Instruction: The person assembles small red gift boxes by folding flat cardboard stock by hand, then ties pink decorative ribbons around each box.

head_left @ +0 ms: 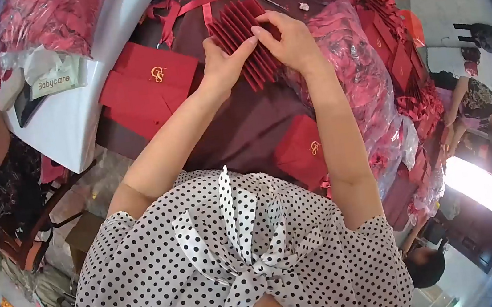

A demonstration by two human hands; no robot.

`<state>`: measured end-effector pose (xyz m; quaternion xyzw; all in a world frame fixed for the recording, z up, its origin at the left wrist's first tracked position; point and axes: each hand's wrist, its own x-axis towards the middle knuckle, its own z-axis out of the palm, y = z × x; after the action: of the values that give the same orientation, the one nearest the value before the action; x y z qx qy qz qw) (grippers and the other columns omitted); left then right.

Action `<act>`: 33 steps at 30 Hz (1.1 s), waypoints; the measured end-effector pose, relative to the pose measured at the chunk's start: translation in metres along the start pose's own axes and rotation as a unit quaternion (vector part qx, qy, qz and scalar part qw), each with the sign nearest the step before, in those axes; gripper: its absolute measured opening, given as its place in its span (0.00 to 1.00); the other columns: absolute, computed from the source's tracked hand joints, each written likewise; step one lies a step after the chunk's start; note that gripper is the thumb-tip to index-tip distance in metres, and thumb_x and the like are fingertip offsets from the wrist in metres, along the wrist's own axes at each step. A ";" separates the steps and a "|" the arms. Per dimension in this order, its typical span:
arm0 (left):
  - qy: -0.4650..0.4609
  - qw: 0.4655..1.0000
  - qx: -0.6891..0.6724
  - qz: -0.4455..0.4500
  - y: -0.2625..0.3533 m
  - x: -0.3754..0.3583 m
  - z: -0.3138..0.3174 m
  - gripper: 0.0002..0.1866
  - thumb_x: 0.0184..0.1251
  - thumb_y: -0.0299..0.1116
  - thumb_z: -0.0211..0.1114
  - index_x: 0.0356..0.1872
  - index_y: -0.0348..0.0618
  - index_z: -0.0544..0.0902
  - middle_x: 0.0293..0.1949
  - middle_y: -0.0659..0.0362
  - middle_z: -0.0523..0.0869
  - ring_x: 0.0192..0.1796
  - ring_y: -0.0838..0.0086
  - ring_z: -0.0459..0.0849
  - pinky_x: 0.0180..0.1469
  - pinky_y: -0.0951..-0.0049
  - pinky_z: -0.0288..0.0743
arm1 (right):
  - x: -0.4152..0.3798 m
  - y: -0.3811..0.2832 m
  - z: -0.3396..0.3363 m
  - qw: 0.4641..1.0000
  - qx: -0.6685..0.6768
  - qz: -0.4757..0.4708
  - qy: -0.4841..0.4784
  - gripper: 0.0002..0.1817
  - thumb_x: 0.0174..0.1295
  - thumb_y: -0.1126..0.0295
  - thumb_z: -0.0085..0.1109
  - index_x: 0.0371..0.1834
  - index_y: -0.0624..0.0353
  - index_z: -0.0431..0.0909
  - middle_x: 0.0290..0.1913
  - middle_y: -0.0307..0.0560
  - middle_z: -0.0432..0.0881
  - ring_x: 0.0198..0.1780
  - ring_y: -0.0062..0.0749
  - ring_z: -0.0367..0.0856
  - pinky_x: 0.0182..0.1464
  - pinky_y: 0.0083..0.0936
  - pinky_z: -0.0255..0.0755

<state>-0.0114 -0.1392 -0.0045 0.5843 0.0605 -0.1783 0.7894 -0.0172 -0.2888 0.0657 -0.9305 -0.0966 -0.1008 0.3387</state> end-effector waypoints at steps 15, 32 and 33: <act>-0.001 1.000 0.010 0.004 -0.004 0.001 -0.001 0.44 0.53 0.45 0.75 0.56 0.23 0.57 0.51 0.46 0.75 0.50 0.69 0.79 0.51 0.73 0.76 | 0.001 0.008 0.003 0.999 -0.026 -0.025 -0.027 0.12 0.65 0.63 0.52 0.48 0.53 0.77 0.52 0.58 0.78 0.54 0.53 0.77 0.53 0.40 0.74; -0.035 0.996 -0.070 0.032 -0.003 -0.002 -0.002 0.40 0.58 0.43 0.71 0.57 0.25 0.56 0.51 0.46 0.74 0.50 0.70 0.79 0.49 0.74 0.77 | -0.004 0.009 -0.008 0.987 0.020 -0.015 -0.159 0.28 0.61 0.54 0.59 0.65 0.43 0.69 0.67 0.57 0.66 0.66 0.51 0.67 0.64 0.36 0.65; -0.035 0.996 -0.070 0.032 -0.003 -0.002 -0.002 0.40 0.58 0.43 0.71 0.57 0.25 0.56 0.51 0.46 0.74 0.50 0.70 0.79 0.49 0.74 0.77 | -0.004 0.008 -0.009 0.987 0.018 -0.020 -0.155 0.27 0.62 0.56 0.58 0.65 0.43 0.69 0.67 0.57 0.67 0.66 0.51 0.67 0.64 0.36 0.65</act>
<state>-0.0138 -0.1375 -0.0074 0.5224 0.0263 -0.1687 0.8355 -0.0205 -0.3013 0.0667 -0.9265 -0.1685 0.0399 0.3340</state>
